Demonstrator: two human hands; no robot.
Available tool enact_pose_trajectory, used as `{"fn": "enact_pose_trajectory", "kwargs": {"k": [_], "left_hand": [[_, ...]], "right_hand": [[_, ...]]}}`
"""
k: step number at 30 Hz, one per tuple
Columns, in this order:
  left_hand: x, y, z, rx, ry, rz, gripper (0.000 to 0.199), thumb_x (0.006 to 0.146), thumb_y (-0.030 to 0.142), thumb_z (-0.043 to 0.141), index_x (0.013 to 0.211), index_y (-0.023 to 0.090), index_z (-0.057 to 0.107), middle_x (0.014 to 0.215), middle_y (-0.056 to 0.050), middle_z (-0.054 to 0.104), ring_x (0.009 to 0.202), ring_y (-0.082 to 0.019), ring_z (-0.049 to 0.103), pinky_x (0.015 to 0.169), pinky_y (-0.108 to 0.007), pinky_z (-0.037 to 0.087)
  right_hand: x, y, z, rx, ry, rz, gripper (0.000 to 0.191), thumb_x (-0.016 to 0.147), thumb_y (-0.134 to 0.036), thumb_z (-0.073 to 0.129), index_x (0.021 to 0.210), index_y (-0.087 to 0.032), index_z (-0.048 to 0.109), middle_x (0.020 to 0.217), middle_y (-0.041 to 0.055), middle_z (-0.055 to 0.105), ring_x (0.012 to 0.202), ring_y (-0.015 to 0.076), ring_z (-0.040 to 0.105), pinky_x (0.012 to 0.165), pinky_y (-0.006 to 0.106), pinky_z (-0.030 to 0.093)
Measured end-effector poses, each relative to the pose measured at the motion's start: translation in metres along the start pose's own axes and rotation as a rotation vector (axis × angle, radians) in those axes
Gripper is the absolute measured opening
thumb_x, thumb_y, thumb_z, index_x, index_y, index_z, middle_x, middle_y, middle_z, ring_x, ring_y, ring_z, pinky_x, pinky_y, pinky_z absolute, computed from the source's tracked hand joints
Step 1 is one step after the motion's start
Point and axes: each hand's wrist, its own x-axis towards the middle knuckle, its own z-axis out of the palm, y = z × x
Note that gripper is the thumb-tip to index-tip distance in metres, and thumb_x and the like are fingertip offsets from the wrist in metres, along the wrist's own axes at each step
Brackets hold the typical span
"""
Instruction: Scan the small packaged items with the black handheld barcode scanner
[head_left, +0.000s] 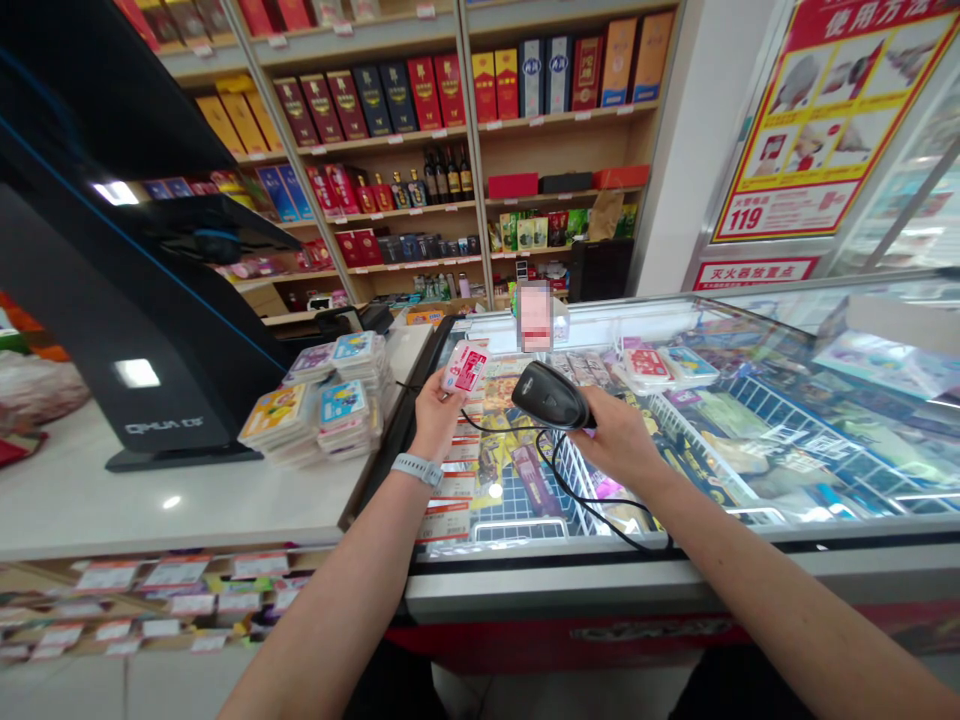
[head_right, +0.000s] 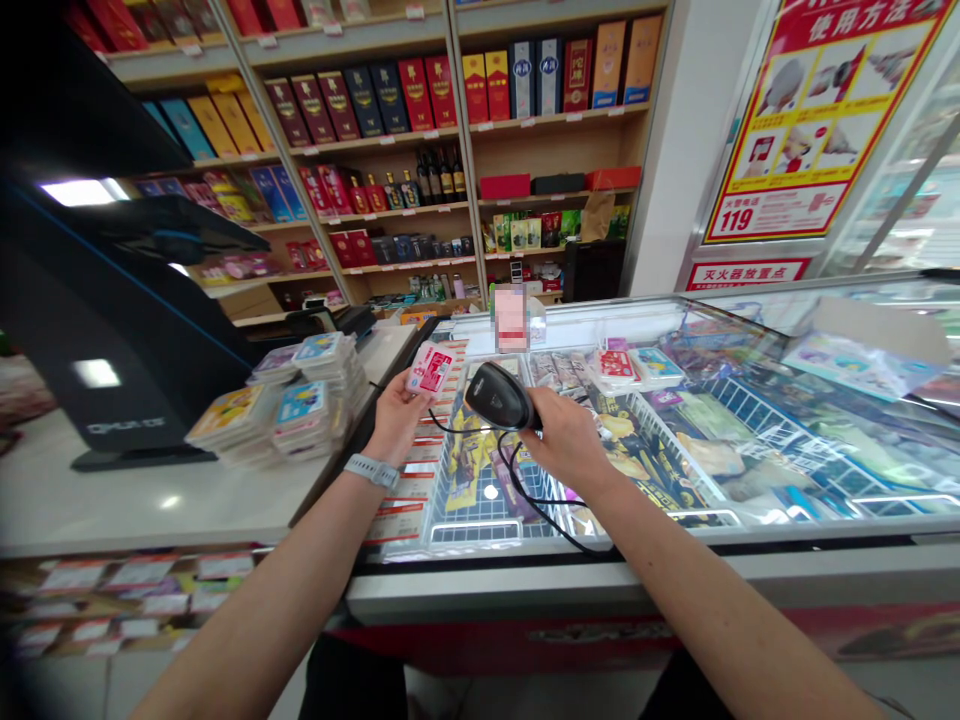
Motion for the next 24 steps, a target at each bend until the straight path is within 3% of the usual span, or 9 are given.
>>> {"fn": "enact_pose_trajectory", "kwargs": {"k": [24], "left_hand": [[0.0026, -0.0018, -0.0004, 0.006, 0.034, -0.022, 0.058, 0.060, 0.014, 0.070, 0.117, 0.017, 0.061, 0.097, -0.005, 0.072, 0.080, -0.015, 0.067, 0.072, -0.027, 0.056]], "right_hand": [[0.0011, -0.0015, -0.0017, 0.010, -0.017, -0.009, 0.027, 0.079, -0.017, 0.056, 0.105, -0.019, 0.056, 0.093, 0.0073, 0.067, 0.080, 0.0227, 0.062, 0.071, 0.032, 0.047]]}}
